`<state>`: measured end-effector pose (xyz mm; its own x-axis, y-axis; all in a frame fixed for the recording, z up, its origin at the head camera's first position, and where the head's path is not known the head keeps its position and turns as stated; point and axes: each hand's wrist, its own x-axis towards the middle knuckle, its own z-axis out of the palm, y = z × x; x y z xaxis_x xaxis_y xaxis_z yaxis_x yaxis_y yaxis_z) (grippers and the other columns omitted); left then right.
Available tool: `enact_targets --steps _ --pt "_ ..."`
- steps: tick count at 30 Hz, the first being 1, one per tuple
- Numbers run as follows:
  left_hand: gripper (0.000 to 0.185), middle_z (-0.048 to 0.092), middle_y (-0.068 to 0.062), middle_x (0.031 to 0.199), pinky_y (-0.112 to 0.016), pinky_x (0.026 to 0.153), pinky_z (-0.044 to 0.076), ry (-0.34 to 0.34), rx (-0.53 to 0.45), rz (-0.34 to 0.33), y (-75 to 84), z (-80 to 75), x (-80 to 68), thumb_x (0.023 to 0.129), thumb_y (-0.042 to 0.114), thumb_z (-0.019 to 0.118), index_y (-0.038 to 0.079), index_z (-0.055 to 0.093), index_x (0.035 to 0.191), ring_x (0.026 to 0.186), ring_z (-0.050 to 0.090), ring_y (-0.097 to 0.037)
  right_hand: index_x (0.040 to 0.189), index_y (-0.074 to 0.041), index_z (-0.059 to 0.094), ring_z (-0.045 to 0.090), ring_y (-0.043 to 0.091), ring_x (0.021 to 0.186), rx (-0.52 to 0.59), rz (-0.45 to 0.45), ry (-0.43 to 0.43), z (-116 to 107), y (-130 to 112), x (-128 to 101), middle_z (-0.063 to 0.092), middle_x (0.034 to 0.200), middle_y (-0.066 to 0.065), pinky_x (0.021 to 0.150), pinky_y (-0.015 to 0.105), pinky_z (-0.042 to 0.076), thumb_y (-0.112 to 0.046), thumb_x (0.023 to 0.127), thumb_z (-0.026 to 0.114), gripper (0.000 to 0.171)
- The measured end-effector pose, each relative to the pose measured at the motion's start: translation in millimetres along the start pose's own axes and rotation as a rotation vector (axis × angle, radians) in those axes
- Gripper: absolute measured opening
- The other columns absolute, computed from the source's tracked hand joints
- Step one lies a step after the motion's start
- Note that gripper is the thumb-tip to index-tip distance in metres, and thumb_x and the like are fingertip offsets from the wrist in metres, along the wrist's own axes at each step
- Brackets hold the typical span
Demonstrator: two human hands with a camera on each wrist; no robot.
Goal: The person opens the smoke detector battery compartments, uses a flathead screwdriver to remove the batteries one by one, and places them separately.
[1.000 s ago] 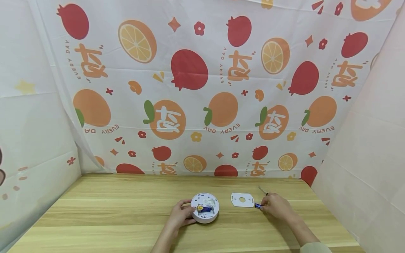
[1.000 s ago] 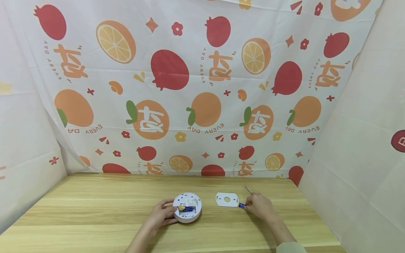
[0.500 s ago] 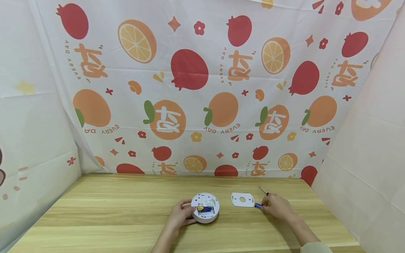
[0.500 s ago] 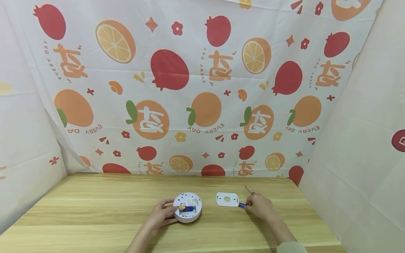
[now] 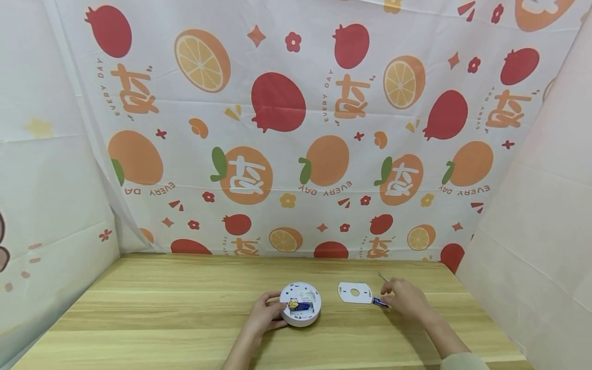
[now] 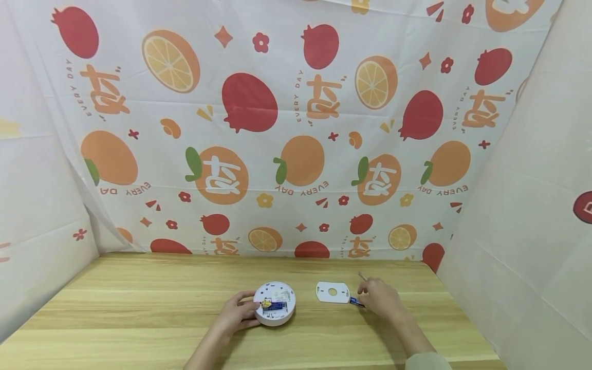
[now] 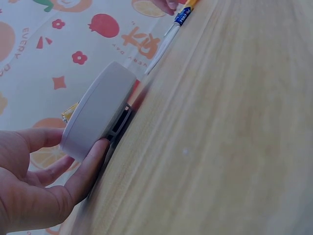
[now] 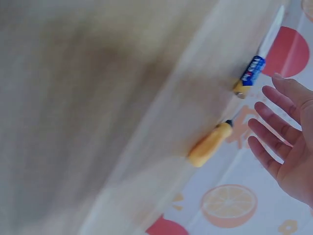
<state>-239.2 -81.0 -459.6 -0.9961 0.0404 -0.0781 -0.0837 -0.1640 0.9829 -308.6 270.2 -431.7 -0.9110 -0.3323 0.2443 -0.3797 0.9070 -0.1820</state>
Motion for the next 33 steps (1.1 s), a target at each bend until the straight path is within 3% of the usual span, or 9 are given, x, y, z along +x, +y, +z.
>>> enact_targets --steps 11,19,27,33 --pt "0.049 0.053 -0.026 0.106 -0.037 0.069 0.056 -0.009 -0.009 -0.002 1.1 0.9 -2.1 0.086 0.0 0.054 -0.015 0.034 0.127 0.075 0.06 -0.02 0.082 -0.014 0.07 0.058 0.02 0.083 -0.065 -0.161 0.038 -18.8 -43.1 14.5 0.06 0.086 -0.002 0.072 0.038 0.052 -0.021 0.076 0.074 0.011" --pt "0.049 0.054 -0.025 0.105 -0.037 0.069 0.056 -0.005 -0.008 -0.007 0.8 1.3 -1.0 0.086 0.0 0.054 -0.015 0.034 0.127 0.075 0.06 -0.02 0.082 -0.016 0.07 0.059 0.016 0.076 -0.11 -0.366 0.141 -23.7 -76.6 20.6 0.06 0.084 -0.004 0.059 0.031 0.051 -0.025 0.073 0.076 0.015" --pt "0.05 0.053 -0.027 0.106 -0.037 0.069 0.056 -0.004 -0.001 -0.006 2.3 2.5 -1.2 0.085 0.0 0.054 -0.016 0.033 0.127 0.075 0.06 -0.02 0.084 -0.021 0.07 0.054 0.011 0.074 -0.12 -0.392 0.094 -19.7 -103.2 26.2 0.058 0.085 -0.006 0.057 0.024 0.049 -0.03 0.077 0.073 0.012" --pt "0.05 0.053 -0.028 0.107 -0.037 0.069 0.056 0.0 0.011 -0.005 3.0 2.5 -1.6 0.085 0.0 0.054 -0.016 0.033 0.127 0.075 0.06 -0.021 0.086 -0.018 0.07 0.053 0.013 0.078 -0.109 -0.43 0.047 -15.1 -123.2 27.8 0.058 0.086 -0.005 0.062 0.025 0.049 -0.027 0.077 0.074 0.014"
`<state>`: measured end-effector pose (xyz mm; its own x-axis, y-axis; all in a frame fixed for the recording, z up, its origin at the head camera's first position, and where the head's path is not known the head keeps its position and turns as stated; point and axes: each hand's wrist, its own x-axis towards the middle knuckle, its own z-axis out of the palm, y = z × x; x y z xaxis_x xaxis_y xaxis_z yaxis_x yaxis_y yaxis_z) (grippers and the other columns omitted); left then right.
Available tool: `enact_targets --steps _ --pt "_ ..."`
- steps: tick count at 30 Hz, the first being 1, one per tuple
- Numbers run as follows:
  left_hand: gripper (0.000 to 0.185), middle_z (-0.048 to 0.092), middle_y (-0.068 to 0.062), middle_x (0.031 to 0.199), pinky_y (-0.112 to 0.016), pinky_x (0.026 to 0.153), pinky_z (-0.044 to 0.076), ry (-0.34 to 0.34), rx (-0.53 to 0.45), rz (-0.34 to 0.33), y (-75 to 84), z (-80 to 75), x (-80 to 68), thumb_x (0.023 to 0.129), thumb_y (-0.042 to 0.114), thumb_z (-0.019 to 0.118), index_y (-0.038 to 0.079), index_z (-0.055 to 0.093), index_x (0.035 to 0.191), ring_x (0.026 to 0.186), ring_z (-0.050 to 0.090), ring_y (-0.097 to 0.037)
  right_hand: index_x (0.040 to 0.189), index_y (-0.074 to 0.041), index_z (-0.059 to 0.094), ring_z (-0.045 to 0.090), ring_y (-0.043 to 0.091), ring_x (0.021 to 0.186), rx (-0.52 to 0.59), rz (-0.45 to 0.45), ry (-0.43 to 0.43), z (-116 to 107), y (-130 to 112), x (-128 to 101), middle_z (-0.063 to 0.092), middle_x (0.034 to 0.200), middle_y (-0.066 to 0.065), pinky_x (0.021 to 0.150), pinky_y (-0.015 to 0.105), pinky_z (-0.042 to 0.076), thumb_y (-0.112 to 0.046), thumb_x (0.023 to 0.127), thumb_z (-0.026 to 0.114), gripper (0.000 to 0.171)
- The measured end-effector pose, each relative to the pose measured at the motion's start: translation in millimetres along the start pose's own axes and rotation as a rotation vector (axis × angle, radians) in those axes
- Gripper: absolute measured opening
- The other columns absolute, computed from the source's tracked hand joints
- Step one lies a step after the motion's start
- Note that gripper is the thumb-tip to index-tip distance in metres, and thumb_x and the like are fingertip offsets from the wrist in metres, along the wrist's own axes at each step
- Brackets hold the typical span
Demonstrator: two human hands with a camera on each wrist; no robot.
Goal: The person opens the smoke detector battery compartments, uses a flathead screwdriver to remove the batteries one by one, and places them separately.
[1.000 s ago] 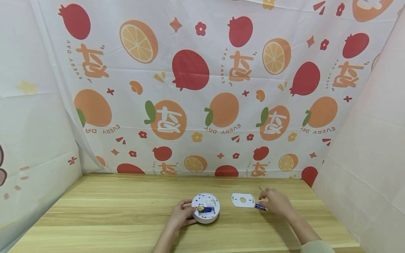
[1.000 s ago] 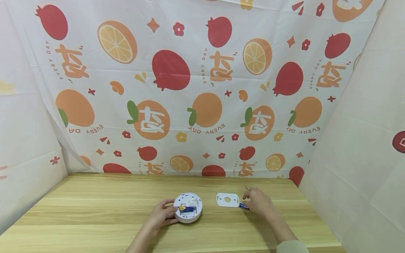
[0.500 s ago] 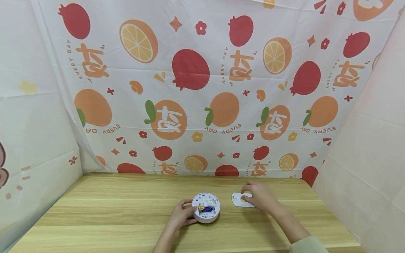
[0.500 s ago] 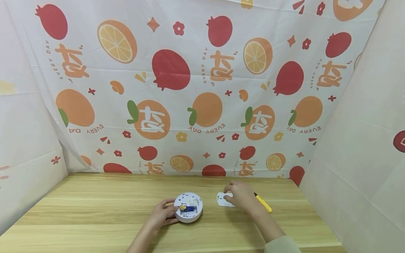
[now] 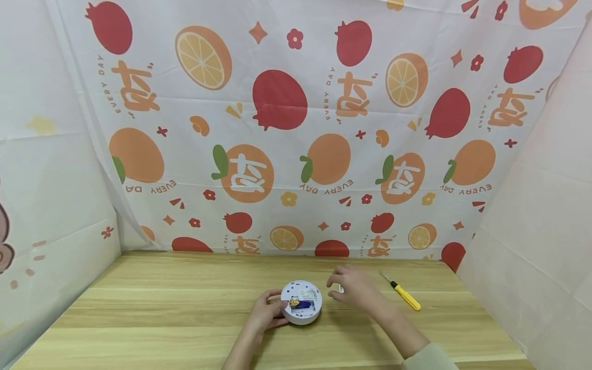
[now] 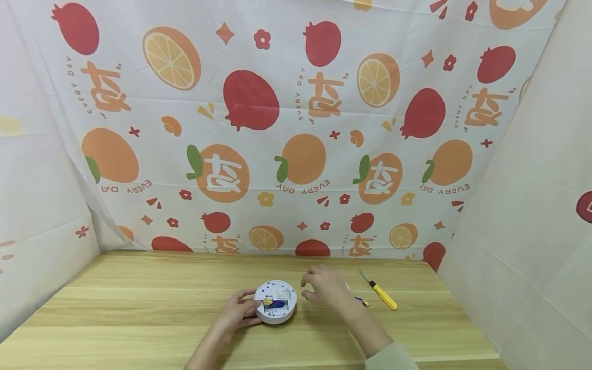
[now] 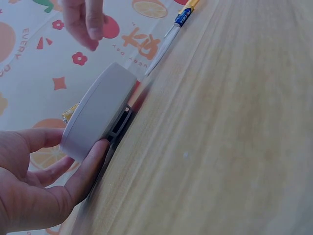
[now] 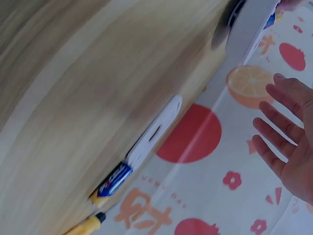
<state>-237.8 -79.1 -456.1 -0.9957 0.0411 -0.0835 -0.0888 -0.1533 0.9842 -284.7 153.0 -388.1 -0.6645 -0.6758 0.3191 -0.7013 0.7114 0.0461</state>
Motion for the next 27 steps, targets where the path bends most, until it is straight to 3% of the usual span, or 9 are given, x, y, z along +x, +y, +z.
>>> enact_targets --steps 6,13,20,27 --pt "0.05 0.053 -0.027 0.107 -0.037 0.07 0.056 0.0 -0.001 -0.008 2.1 -0.4 -0.7 0.085 0.0 0.054 -0.016 0.033 0.127 0.075 0.059 -0.02 0.085 -0.02 0.07 0.054 0.013 0.08 -0.005 -0.047 0.005 6.2 -13.5 9.3 0.058 0.087 -0.006 0.064 0.024 0.049 -0.029 0.077 0.074 0.013" --pt "0.05 0.051 -0.029 0.108 -0.037 0.07 0.056 0.005 0.005 -0.009 2.8 -2.7 -0.4 0.086 0.0 0.054 -0.016 0.032 0.128 0.075 0.059 -0.021 0.085 -0.019 0.07 0.056 0.013 0.087 0.033 -0.088 0.001 15.6 -29.2 17.2 0.059 0.09 -0.006 0.075 0.028 0.051 -0.028 0.077 0.073 0.012" --pt "0.049 0.055 -0.025 0.103 -0.037 0.068 0.056 -0.003 -0.016 0.013 0.0 -4.0 -0.9 0.085 0.0 0.053 -0.017 0.032 0.126 0.073 0.059 -0.02 0.082 -0.021 0.069 0.054 0.012 0.085 0.004 -0.127 0.002 21.8 -42.3 23.7 0.058 0.091 -0.006 0.071 0.025 0.05 -0.027 0.075 0.074 0.011" --pt "0.05 0.055 -0.024 0.103 -0.036 0.068 0.056 -0.019 -0.011 0.012 -0.9 -3.2 -1.4 0.085 0.001 0.054 -0.016 0.033 0.126 0.075 0.06 -0.021 0.084 -0.022 0.069 0.052 0.01 0.084 -0.058 -0.103 -0.005 32.0 -47.6 25.1 0.057 0.091 -0.007 0.068 0.024 0.048 -0.032 0.074 0.075 0.015"
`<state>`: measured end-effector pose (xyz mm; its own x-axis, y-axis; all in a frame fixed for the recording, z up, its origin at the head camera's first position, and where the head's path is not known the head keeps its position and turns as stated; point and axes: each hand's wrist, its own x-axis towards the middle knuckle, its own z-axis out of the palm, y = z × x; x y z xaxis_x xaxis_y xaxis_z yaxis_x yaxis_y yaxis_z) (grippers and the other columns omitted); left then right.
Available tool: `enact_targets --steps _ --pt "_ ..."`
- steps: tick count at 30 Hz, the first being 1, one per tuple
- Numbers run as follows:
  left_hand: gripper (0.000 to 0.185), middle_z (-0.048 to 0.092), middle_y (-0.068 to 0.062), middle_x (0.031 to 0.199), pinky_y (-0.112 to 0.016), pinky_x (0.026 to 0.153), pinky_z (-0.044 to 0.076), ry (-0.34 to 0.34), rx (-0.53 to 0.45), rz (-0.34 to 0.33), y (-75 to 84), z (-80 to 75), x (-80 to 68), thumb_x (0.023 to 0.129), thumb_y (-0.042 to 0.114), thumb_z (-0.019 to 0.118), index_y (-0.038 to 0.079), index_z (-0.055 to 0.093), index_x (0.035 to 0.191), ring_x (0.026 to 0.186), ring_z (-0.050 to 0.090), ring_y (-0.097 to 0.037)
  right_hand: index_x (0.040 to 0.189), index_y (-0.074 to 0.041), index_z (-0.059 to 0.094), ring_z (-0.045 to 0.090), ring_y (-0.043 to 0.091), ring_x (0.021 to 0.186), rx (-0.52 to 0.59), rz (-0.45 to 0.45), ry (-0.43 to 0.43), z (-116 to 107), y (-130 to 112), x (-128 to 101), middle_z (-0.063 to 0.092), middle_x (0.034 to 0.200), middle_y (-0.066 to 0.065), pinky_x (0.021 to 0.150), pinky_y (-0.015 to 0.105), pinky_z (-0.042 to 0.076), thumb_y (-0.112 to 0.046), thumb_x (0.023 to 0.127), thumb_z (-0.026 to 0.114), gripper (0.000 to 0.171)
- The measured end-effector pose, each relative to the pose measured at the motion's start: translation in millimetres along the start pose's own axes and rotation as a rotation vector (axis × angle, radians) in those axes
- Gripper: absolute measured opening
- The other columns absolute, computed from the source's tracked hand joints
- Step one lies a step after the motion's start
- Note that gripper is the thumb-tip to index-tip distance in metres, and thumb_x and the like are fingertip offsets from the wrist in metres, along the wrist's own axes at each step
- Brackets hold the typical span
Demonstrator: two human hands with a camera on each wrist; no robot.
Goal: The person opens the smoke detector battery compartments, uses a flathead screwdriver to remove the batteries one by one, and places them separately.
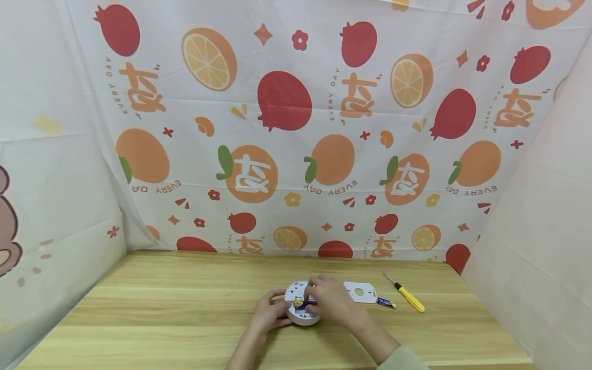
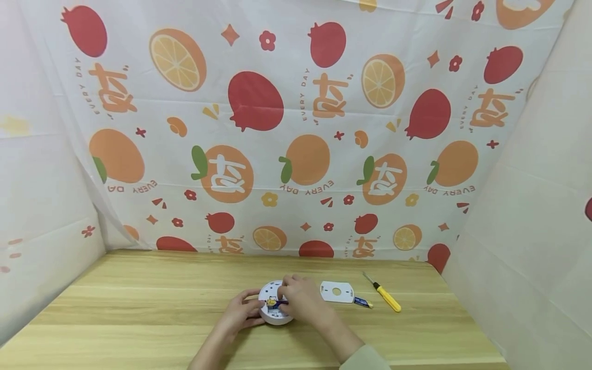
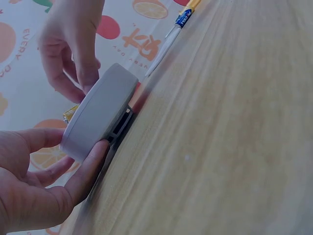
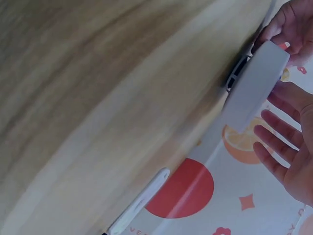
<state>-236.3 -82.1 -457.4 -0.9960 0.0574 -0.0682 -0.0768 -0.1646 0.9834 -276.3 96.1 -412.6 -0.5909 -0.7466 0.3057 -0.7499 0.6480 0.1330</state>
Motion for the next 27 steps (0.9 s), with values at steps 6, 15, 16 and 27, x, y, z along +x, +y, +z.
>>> enact_targets --steps 6,15,16,27 --pt "0.049 0.056 -0.023 0.102 -0.036 0.067 0.056 -0.005 0.0 0.012 -0.9 1.9 -0.3 0.084 0.0 0.053 -0.017 0.034 0.125 0.076 0.06 -0.022 0.082 -0.023 0.067 0.053 0.011 0.086 -0.031 0.0 0.028 5.0 -2.3 0.1 0.058 0.092 -0.006 0.068 0.024 0.049 -0.035 0.073 0.076 0.017" --pt "0.05 0.052 -0.028 0.107 -0.036 0.068 0.056 0.001 -0.005 -0.004 -0.4 1.6 0.8 0.085 0.0 0.053 -0.016 0.032 0.127 0.077 0.06 -0.022 0.082 -0.02 0.066 0.053 0.009 0.082 -0.037 -0.009 0.043 7.5 -2.7 0.6 0.058 0.092 -0.006 0.062 0.021 0.048 -0.031 0.075 0.074 0.015" --pt "0.05 0.052 -0.028 0.108 -0.036 0.068 0.056 0.0 -0.003 -0.005 0.0 1.3 0.9 0.085 0.0 0.053 -0.016 0.032 0.127 0.077 0.06 -0.022 0.082 -0.02 0.066 0.053 0.009 0.081 -0.037 -0.01 0.044 7.1 -2.8 0.6 0.058 0.092 -0.006 0.062 0.02 0.048 -0.031 0.076 0.074 0.015" --pt "0.05 0.054 -0.026 0.105 -0.036 0.068 0.056 -0.004 -0.002 -0.001 0.1 1.1 1.7 0.085 0.001 0.053 -0.017 0.032 0.126 0.076 0.06 -0.021 0.083 -0.02 0.065 0.054 0.01 0.084 -0.014 -0.014 0.034 -6.1 -2.1 0.7 0.06 0.094 -0.005 0.067 0.021 0.049 -0.03 0.076 0.073 0.015"
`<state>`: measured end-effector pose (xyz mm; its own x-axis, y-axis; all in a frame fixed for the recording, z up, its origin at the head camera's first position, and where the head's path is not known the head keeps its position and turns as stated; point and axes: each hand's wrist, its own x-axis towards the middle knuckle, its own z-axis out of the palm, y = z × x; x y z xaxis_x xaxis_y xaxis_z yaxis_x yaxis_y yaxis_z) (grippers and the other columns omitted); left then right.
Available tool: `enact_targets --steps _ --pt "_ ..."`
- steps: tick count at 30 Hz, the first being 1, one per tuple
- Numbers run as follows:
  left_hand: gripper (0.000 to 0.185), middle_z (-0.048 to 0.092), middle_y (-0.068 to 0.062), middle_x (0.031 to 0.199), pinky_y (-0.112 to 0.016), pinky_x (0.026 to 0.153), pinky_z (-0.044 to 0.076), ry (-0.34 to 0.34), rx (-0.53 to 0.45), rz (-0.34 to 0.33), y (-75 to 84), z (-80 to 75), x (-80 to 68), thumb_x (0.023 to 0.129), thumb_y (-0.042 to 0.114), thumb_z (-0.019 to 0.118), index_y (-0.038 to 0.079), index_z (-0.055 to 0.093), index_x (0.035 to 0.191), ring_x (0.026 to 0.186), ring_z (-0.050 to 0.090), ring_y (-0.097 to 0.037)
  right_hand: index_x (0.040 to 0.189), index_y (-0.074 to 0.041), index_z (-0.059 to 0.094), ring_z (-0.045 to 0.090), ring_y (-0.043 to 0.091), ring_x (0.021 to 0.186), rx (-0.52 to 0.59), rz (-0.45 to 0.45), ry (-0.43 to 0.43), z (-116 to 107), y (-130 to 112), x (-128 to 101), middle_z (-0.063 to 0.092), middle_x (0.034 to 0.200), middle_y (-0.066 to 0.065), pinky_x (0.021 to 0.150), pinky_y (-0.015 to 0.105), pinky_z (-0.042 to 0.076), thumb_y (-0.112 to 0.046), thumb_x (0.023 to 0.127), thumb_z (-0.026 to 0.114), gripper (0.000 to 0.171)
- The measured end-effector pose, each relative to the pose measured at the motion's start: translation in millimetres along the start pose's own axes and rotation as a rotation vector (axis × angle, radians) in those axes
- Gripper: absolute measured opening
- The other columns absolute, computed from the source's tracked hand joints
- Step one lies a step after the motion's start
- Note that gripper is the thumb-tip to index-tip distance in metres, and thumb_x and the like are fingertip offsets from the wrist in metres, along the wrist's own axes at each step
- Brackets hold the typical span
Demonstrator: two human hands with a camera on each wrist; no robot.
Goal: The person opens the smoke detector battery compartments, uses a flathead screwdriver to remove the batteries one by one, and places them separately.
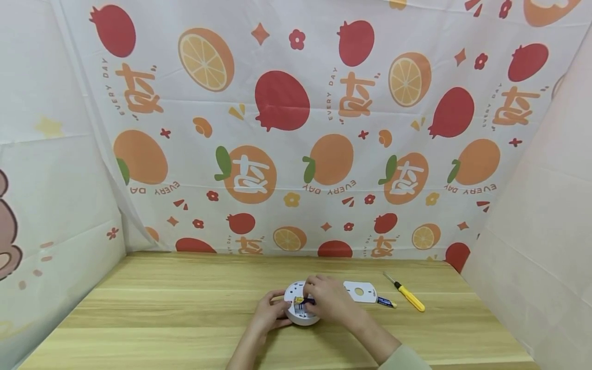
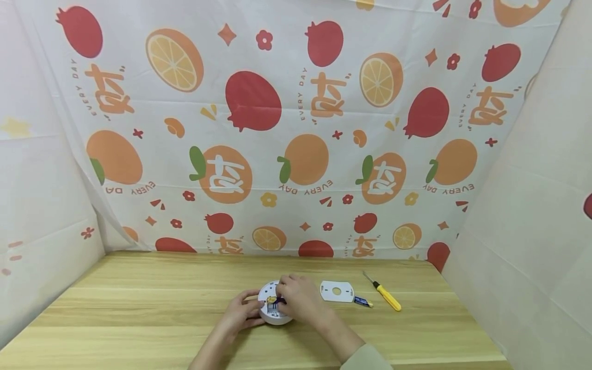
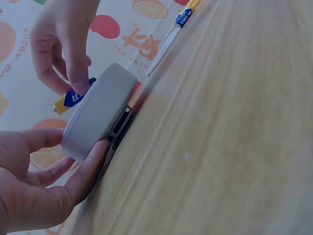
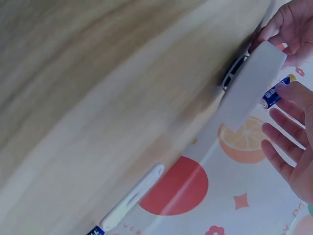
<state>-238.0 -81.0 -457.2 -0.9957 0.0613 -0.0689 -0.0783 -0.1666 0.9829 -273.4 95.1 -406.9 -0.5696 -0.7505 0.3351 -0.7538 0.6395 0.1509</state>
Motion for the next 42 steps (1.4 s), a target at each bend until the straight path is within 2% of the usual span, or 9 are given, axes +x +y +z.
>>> enact_targets --steps 9,15,21,42 --pt "0.05 0.053 -0.026 0.103 -0.038 0.07 0.056 0.006 -0.004 0.004 -1.2 0.8 -0.2 0.085 -0.001 0.053 -0.017 0.031 0.127 0.075 0.059 -0.021 0.083 -0.02 0.066 0.056 0.013 0.087 0.006 0.012 -0.033 -9.5 8.2 -6.2 0.06 0.094 -0.004 0.075 0.027 0.051 -0.028 0.077 0.073 0.012" --pt "0.05 0.053 -0.026 0.104 -0.039 0.07 0.056 0.009 -0.006 -0.003 -2.8 0.3 1.6 0.085 -0.001 0.053 -0.017 0.031 0.128 0.075 0.059 -0.021 0.08 -0.019 0.066 0.056 0.012 0.085 -0.014 0.003 0.0 -14.0 16.5 -13.3 0.06 0.091 -0.005 0.074 0.029 0.052 -0.025 0.075 0.074 0.011" --pt "0.05 0.053 -0.026 0.104 -0.038 0.07 0.056 0.018 0.003 -0.006 -1.1 0.4 0.7 0.085 0.0 0.054 -0.016 0.032 0.127 0.075 0.059 -0.021 0.082 -0.018 0.066 0.055 0.013 0.086 -0.014 0.024 -0.022 -14.2 25.6 -19.2 0.059 0.09 -0.006 0.075 0.029 0.051 -0.027 0.076 0.074 0.013" --pt "0.05 0.053 -0.025 0.104 -0.037 0.069 0.056 0.015 -0.004 -0.018 -0.1 1.0 0.8 0.085 0.0 0.053 -0.016 0.032 0.128 0.075 0.059 -0.021 0.077 -0.02 0.064 0.054 0.013 0.08 -0.035 0.069 -0.029 -10.3 46.1 -40.2 0.057 0.087 -0.006 0.067 0.031 0.051 -0.024 0.075 0.073 0.01"
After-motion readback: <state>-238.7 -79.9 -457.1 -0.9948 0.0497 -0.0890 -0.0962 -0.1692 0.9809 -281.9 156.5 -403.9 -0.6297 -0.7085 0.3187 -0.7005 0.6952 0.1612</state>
